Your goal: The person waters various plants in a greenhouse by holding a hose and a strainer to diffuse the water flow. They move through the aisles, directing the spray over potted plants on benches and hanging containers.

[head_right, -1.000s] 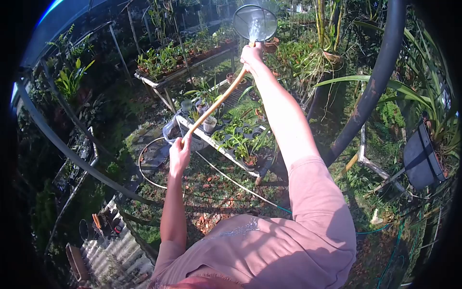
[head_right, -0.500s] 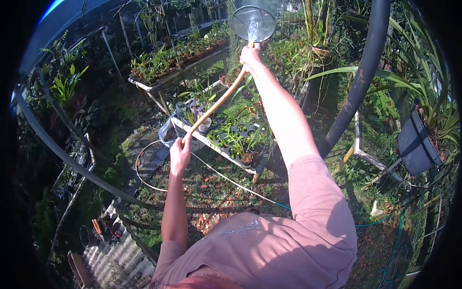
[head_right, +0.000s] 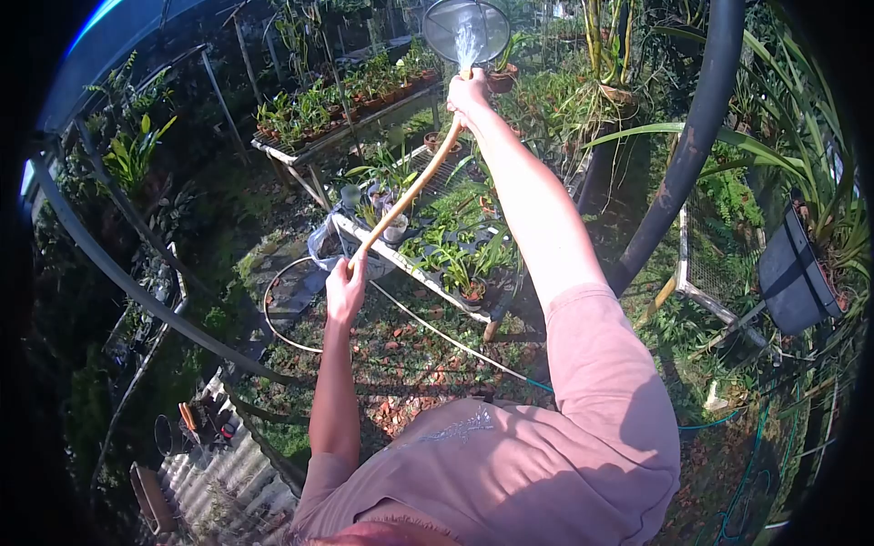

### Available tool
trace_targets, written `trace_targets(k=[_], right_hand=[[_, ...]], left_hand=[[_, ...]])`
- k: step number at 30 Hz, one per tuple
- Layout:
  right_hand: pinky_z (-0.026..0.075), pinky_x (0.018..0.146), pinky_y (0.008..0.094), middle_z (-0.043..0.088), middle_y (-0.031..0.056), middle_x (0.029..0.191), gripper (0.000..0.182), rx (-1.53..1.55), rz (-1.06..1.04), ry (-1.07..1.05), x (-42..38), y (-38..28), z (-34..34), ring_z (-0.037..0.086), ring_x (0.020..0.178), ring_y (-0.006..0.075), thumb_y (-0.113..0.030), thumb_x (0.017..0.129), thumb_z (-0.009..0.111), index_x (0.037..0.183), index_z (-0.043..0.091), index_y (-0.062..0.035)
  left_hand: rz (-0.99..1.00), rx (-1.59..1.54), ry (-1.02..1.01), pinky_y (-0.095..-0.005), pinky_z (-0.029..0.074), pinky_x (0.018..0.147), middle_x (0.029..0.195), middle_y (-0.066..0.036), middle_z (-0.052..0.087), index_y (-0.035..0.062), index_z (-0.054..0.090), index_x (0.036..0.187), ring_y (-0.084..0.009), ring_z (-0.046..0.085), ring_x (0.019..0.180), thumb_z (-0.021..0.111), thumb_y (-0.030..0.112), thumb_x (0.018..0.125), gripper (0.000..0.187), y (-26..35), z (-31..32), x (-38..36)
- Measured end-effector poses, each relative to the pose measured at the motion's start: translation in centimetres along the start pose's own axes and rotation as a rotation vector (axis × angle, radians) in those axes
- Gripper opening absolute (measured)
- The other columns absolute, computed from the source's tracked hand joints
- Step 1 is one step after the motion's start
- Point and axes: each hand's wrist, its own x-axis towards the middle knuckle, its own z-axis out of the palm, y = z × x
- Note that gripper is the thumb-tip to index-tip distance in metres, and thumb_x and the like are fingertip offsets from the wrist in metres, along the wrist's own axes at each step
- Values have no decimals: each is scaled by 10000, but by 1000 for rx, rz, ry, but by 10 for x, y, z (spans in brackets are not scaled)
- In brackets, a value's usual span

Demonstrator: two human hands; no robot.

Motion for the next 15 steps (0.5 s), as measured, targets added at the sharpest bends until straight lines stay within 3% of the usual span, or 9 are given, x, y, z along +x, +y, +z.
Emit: trace_targets(k=[6,11,12,14,15], right_hand=[[377,345,291,469,45,719,273,84,41,20,-1,19,-18,453,444,125,-88,949,509,1193,389,-85],[355,325,297,464,43,726,241,148,7,175,2,44,-43,425,412,129,-75,942,514,1156,402,-82],[355,308,314,500,39,622,241,80,27,223,0,44,-50,475,378,141,-95,941,508,1171,436,-88],[349,306,314,507,40,625,230,110,8,197,1,44,-62,479,378,143,-105,942,510,1162,443,-86],[346,304,314,510,41,627,225,124,3,182,2,47,-68,481,379,144,-109,943,511,1157,446,-85]], left_hand=[[-11,21,-61,-346,441,580,664,-148,572,-42,576,820,-178,487,604,625,475,952,536,-3,4,-5],[-11,-20,-95,-357,418,562,623,-126,534,-31,565,807,-169,451,584,612,455,961,512,-2,15,-12],[5,-14,-110,-359,416,561,622,-127,529,-33,561,805,-167,448,584,612,453,961,513,-4,19,-13],[14,-22,-153,-362,407,557,622,-130,513,-37,553,804,-163,439,585,613,446,963,512,-4,27,-15],[37,-2,-161,-370,437,565,629,-152,552,-41,549,782,-204,479,567,620,478,953,551,-4,32,-15]])
